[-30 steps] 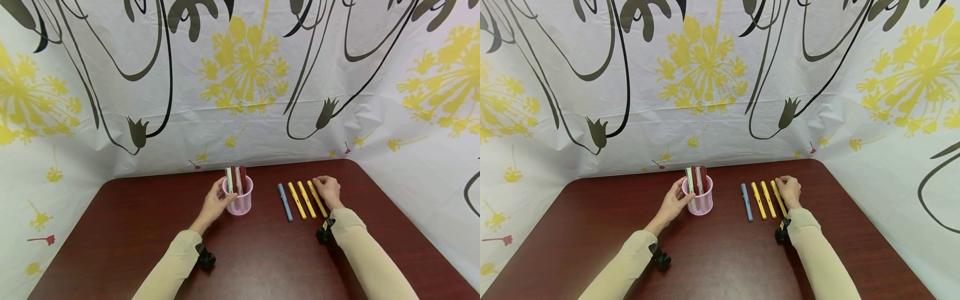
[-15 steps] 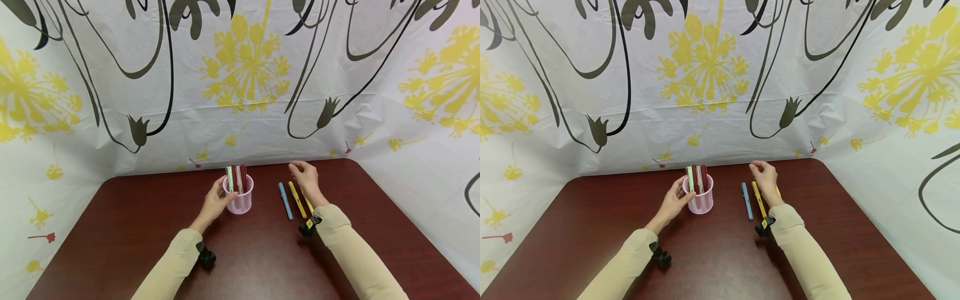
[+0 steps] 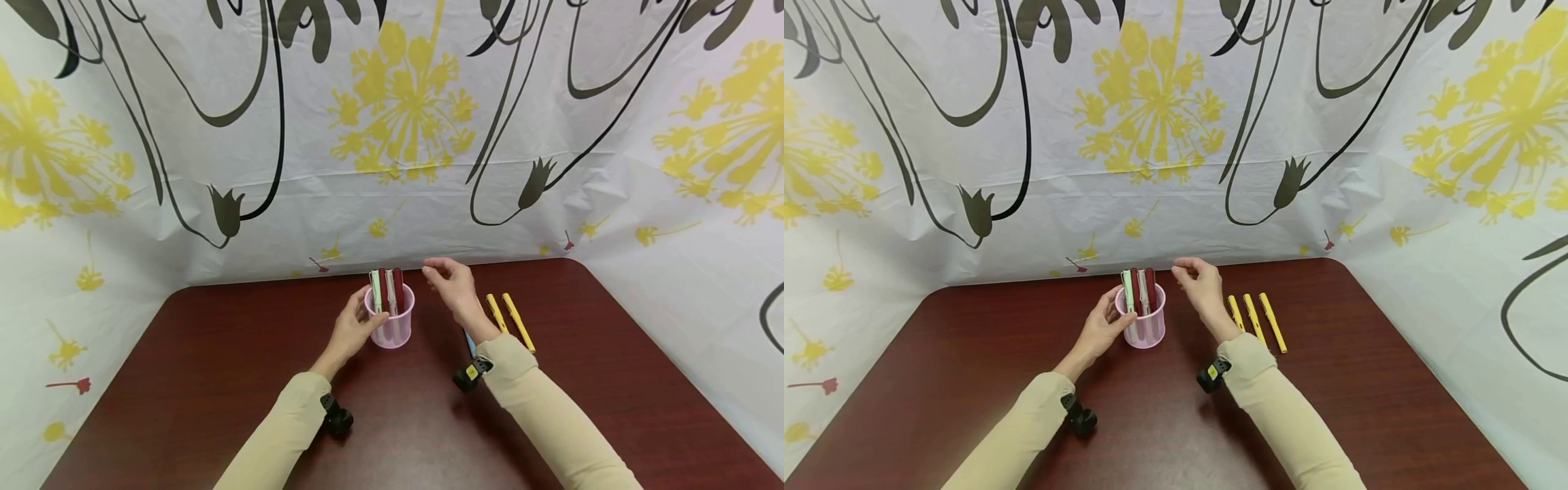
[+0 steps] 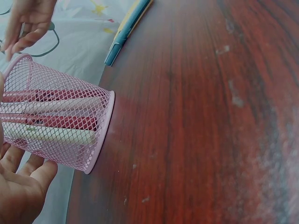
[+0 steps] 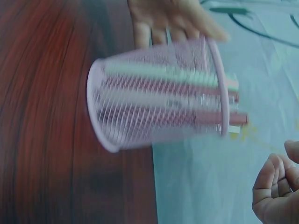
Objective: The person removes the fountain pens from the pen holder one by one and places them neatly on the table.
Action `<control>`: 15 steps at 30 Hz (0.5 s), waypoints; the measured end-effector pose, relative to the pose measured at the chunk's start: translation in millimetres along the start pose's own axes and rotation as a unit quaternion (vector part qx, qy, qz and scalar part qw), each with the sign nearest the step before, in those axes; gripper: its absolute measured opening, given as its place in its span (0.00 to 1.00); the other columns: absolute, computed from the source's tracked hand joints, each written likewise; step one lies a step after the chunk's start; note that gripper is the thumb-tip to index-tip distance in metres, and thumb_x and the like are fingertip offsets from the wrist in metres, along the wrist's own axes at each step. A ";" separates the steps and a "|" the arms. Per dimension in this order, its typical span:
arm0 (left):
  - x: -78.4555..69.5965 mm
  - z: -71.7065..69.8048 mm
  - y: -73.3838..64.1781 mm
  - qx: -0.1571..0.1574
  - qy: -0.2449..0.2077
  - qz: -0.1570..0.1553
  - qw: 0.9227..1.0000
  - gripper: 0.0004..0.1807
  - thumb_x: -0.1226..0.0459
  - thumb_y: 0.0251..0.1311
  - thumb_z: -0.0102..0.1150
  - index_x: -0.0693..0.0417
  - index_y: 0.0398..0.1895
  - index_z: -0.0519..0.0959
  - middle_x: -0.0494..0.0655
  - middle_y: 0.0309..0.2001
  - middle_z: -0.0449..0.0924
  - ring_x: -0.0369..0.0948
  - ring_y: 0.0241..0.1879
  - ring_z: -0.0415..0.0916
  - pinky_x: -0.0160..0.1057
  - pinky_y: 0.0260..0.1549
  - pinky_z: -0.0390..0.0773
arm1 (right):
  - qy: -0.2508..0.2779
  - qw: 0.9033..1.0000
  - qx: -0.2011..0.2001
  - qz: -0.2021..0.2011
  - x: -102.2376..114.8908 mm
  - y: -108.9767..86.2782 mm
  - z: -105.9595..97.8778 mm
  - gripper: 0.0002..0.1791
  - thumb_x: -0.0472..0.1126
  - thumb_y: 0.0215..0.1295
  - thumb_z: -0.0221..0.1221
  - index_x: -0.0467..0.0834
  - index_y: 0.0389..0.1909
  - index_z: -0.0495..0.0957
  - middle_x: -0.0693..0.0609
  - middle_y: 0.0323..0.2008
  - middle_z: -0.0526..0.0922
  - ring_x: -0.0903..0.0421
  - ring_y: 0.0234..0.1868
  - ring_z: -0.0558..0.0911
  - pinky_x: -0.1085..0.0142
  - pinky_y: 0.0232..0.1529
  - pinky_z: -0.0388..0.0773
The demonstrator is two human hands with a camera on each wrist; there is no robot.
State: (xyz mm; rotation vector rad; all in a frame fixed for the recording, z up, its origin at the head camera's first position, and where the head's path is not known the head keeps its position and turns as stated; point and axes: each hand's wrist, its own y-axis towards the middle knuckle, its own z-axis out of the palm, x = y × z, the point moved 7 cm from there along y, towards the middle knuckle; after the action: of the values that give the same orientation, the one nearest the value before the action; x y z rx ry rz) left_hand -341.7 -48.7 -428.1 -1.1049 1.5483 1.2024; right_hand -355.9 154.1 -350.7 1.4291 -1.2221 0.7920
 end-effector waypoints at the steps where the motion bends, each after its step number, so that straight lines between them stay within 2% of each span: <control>1: 0.4 -0.1 0.1 -0.001 0.002 -0.001 1.000 0.39 0.63 0.55 0.66 0.55 0.69 0.59 0.60 0.66 0.63 0.56 0.65 0.63 0.53 0.61 0.67 | 0.002 1.000 0.004 -0.005 2.6 -0.2 5.1 0.13 0.36 0.64 0.59 0.33 0.47 0.79 0.38 0.37 0.82 0.54 0.31 0.80 0.56 0.39 0.82; 5: 0.7 0.6 -0.1 0.003 0.006 -0.005 1.000 0.39 0.62 0.56 0.65 0.55 0.69 0.59 0.60 0.66 0.64 0.55 0.64 0.64 0.52 0.61 0.68 | 0.001 1.000 0.020 -0.018 9.2 -0.7 21.6 0.13 0.35 0.63 0.59 0.33 0.45 0.80 0.37 0.38 0.82 0.60 0.30 0.79 0.54 0.39 0.83; 8: -2.5 1.3 -1.6 0.008 0.003 -0.008 1.000 0.39 0.63 0.56 0.65 0.56 0.69 0.58 0.61 0.66 0.64 0.56 0.64 0.64 0.53 0.61 0.68 | -0.002 1.000 0.022 -0.015 10.9 -0.6 27.4 0.12 0.35 0.63 0.59 0.33 0.45 0.80 0.37 0.38 0.82 0.62 0.30 0.78 0.50 0.41 0.82; 11: -17.2 0.6 -6.7 0.011 0.004 -0.001 1.000 0.38 0.66 0.57 0.64 0.62 0.68 0.58 0.65 0.65 0.63 0.59 0.64 0.63 0.56 0.60 0.67 | -0.006 1.000 0.018 -0.008 10.8 0.2 29.1 0.12 0.34 0.63 0.59 0.33 0.45 0.80 0.37 0.38 0.82 0.61 0.31 0.79 0.50 0.42 0.82; 15: -34.4 -0.9 -13.5 0.012 0.010 0.010 1.000 0.36 0.68 0.57 0.62 0.67 0.67 0.57 0.68 0.64 0.63 0.61 0.63 0.63 0.58 0.60 0.67 | -0.041 0.999 0.016 -0.005 8.3 1.4 31.2 0.12 0.35 0.62 0.60 0.35 0.45 0.80 0.40 0.36 0.83 0.56 0.33 0.81 0.61 0.37 0.83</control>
State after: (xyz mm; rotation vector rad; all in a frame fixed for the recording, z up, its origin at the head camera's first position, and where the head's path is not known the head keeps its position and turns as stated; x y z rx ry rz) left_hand -320.7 -46.9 -397.7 -1.0902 1.5885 1.1860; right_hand -359.4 122.1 -349.9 1.5067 -1.2676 0.7554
